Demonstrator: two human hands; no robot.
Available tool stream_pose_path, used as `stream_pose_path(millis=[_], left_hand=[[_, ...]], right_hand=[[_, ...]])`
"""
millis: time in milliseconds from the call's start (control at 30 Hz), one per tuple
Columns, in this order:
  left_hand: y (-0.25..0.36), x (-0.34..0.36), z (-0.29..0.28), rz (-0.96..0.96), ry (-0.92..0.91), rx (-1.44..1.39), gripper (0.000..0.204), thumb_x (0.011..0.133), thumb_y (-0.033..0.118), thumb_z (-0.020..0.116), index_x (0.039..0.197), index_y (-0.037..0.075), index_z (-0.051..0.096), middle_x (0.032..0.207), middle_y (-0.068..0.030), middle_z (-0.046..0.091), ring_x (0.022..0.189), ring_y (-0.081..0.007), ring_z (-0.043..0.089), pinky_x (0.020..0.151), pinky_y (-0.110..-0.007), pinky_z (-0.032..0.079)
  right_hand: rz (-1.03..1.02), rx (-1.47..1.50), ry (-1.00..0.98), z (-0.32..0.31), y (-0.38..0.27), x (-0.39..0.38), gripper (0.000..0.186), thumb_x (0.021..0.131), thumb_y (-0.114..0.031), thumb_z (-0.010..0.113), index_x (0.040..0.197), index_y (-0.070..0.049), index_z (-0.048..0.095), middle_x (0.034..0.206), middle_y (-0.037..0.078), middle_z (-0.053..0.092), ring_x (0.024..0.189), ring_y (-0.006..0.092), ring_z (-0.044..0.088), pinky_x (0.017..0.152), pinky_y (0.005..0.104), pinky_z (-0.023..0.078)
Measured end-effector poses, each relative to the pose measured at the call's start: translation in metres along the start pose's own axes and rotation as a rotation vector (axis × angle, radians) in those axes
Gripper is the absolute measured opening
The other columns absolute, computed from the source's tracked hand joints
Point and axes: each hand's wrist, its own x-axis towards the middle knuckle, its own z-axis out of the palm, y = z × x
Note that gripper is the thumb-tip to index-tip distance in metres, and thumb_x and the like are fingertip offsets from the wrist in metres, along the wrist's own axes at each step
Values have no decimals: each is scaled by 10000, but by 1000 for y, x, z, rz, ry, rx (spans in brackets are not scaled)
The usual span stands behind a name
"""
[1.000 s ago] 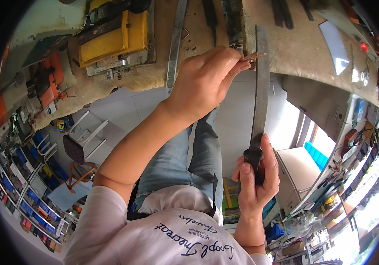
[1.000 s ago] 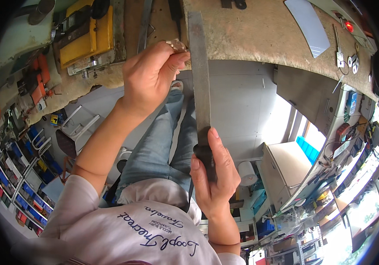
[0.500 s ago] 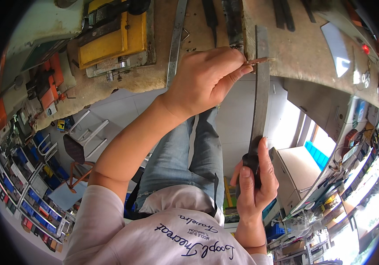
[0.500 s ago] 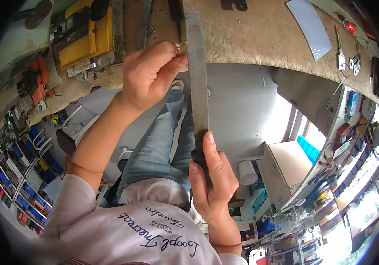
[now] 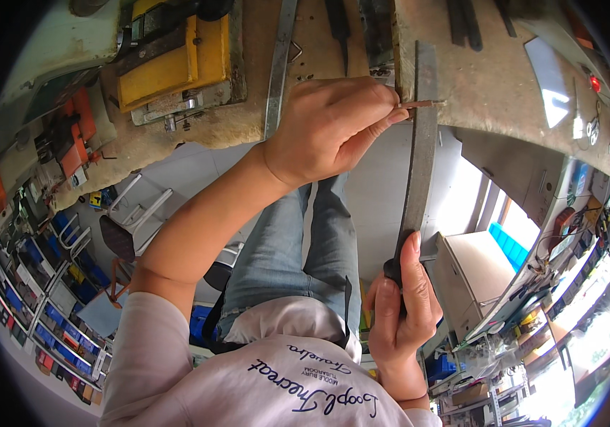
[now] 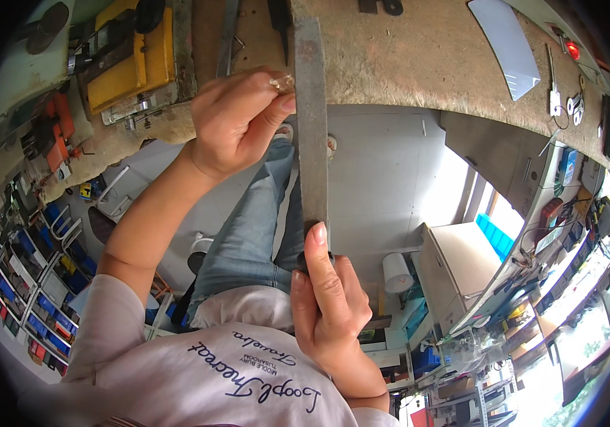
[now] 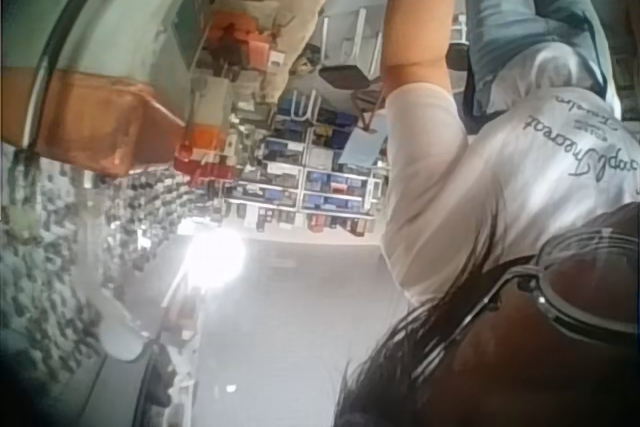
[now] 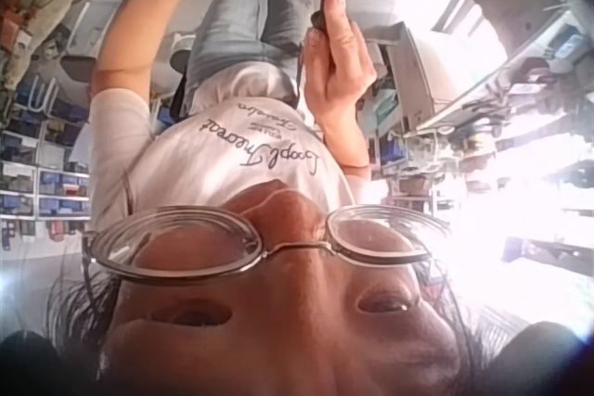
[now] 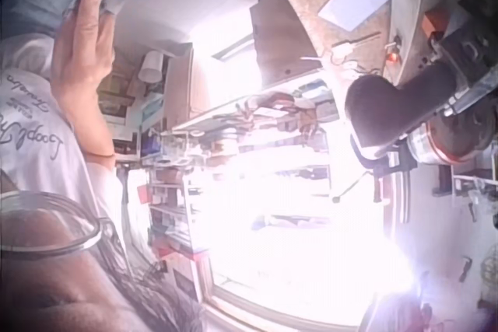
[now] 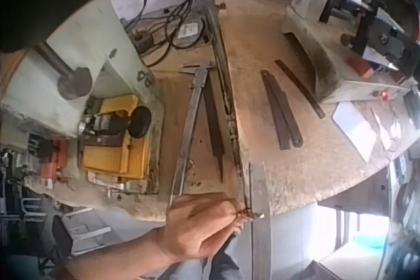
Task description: The person measures a metal key blank with a file and caliper, marks it with a pen, then secures it in a key-cutting machine and grinds the key profile against a rotating wheel. The finished key is briefly inspected.
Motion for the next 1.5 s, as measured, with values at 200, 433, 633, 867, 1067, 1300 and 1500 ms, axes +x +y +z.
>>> stream_pose_path(millis=[200, 433, 633, 867, 1067, 1300, 1500], left_hand=[[0, -1, 2, -27, 6, -24, 125, 708, 56, 639, 719, 14, 522, 655, -89, 559, 536, -246, 548, 460, -308, 431], [-1, -2, 5, 37, 66, 14, 125, 705, 52, 640, 721, 13, 522, 651, -100, 550, 534, -257, 542, 452, -311, 426], [-2, -3, 7, 31, 76, 21, 128, 700, 48, 645, 729, 9, 527, 654, -97, 552, 524, -253, 538, 452, -310, 426], [2, -1, 5, -22, 58, -13, 118, 713, 50, 640, 720, 14, 527, 645, -93, 548, 532, -245, 536, 450, -309, 421], [14, -3, 1, -86, 27, 42, 115, 704, 38, 644, 747, 13, 540, 668, -93, 559, 561, -254, 549, 470, -302, 436], [18, -2, -1, -123, 19, 28, 111, 707, 40, 639, 765, 21, 546, 673, -87, 562, 555, -253, 548, 478, -308, 436], [14, 0, 2, -88, 39, 56, 94, 725, 66, 627, 734, 34, 540, 632, -90, 522, 504, -260, 505, 440, -329, 389]], right_hand=[[26, 52, -24, 1, 3, 0, 456, 722, 87, 469, 1176, 68, 439, 750, 129, 508, 466, 130, 390, 430, 219, 336], [28, 95, -65, 0, 4, 6, 412, 794, 54, 374, 1204, 70, 404, 992, 155, 573, 449, 78, 454, 398, 195, 355], [13, 117, -27, 6, 9, 17, 421, 795, 50, 378, 1215, 57, 399, 1044, 147, 551, 463, 68, 449, 407, 193, 356], [63, 151, 8, 3, 7, 28, 437, 826, -41, 464, 1245, 38, 366, 1037, 132, 548, 477, 67, 455, 446, 181, 355], [159, 257, -4, 4, 1, 30, 452, 814, -32, 497, 1243, 27, 365, 880, 105, 576, 516, 65, 465, 471, 182, 371], [140, 313, -38, 5, 4, 31, 455, 831, -62, 484, 1248, 34, 330, 694, 50, 522, 506, 57, 442, 460, 173, 342], [178, 349, 17, 5, -5, 35, 492, 867, -131, 451, 1290, 35, 264, 586, 19, 477, 448, 60, 417, 427, 160, 285]])
